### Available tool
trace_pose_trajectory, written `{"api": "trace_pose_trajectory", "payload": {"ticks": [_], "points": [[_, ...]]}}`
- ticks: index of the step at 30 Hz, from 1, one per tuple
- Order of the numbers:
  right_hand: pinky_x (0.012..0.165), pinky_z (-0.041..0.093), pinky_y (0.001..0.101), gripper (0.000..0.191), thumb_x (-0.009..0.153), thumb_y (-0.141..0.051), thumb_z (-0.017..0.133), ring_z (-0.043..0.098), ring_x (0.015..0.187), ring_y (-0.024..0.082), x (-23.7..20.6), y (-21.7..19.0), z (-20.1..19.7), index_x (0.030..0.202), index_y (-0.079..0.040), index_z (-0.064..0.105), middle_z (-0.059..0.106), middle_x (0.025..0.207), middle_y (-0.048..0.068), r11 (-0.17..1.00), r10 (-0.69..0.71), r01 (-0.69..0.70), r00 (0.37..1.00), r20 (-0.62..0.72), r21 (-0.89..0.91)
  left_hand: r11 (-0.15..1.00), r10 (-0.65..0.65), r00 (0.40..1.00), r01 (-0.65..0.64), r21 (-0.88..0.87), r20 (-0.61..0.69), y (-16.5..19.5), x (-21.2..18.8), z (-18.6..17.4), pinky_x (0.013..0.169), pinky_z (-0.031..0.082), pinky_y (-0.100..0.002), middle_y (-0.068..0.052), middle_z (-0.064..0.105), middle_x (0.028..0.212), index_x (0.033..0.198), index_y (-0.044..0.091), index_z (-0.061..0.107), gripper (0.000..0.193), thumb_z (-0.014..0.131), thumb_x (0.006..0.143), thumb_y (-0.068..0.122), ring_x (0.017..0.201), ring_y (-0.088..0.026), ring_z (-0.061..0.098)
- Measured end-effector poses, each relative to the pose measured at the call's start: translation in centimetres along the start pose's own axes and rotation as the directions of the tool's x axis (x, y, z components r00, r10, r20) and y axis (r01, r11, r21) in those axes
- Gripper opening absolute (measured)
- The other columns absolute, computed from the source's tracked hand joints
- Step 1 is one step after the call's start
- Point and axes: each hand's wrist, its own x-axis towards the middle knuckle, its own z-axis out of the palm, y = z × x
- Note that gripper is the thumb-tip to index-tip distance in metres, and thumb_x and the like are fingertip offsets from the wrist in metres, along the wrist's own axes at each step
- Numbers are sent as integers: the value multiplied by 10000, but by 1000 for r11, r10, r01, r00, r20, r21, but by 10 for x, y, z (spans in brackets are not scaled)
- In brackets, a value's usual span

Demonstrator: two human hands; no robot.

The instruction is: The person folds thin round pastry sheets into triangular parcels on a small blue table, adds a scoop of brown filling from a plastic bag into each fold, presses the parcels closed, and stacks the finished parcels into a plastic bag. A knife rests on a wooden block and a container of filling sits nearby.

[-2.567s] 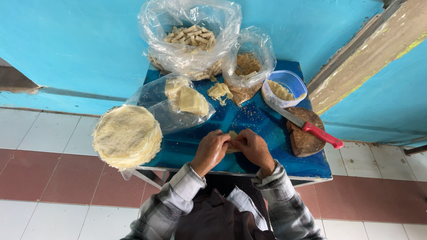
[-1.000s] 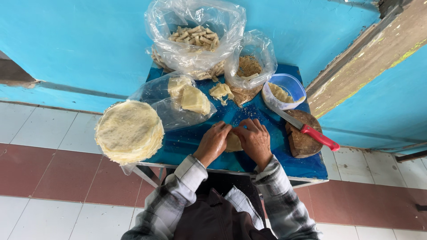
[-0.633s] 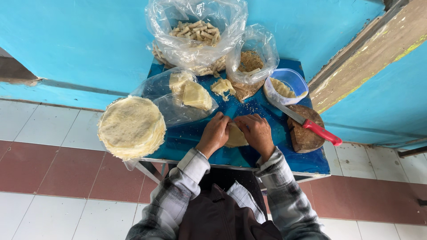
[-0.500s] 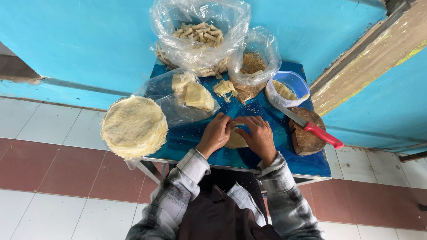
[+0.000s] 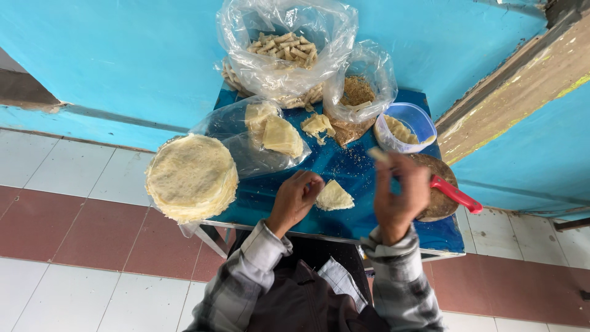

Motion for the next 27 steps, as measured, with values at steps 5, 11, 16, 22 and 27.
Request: {"api": "trace_pose_trajectory", "payload": {"ticks": [5,11,16,22,27], "points": [[925,554,329,215,1053,75,667,606,1091,220,79,-11,33,1228,-38,618,609,1195,114,968,-122,197,912,-391,156,1000,-14,999,14,-4,-36,6,-11,-5,569,506,-337,-84,659,827,994,47,685,80,706,939,102,626,-201,629],[973,567,416,406,964,56,654,595,1247,376,149,-18,116,1334,-103,707,602,1441,186,956,-291,277,937,194,96,998,-54,997,51,-48,-58,-1,-10,-7,572,519,-348,-86,679,869,992,52,703,53,703,962,96,636,-212,656],[872,572,408,181,908,-110,763,707,947,272,42,16,55,1089,-123,758,766,1020,53,981,-152,27,723,674,193,989,84,996,-81,127,-15,0,-15,-5,688,541,-390,-93,641,916,999,71,732,212,793,802,119,784,-279,661],[749,569,387,242,755,-244,820,708,937,276,-46,23,8,970,-143,775,748,1037,42,987,-72,-53,700,710,153,971,49,994,-70,229,95,3,-14,-5,757,539,-404,-83,631,949,987,91,728,185,802,829,152,879,-288,651],[745,577,371,100,877,-215,773,722,933,232,-55,34,16,947,-143,782,755,1032,-2,990,26,-116,720,694,84,989,0,998,-10,151,65,9,-16,-10,726,543,-389,-67,638,963,1018,101,726,160,783,894,184,868,-269,668]]}}
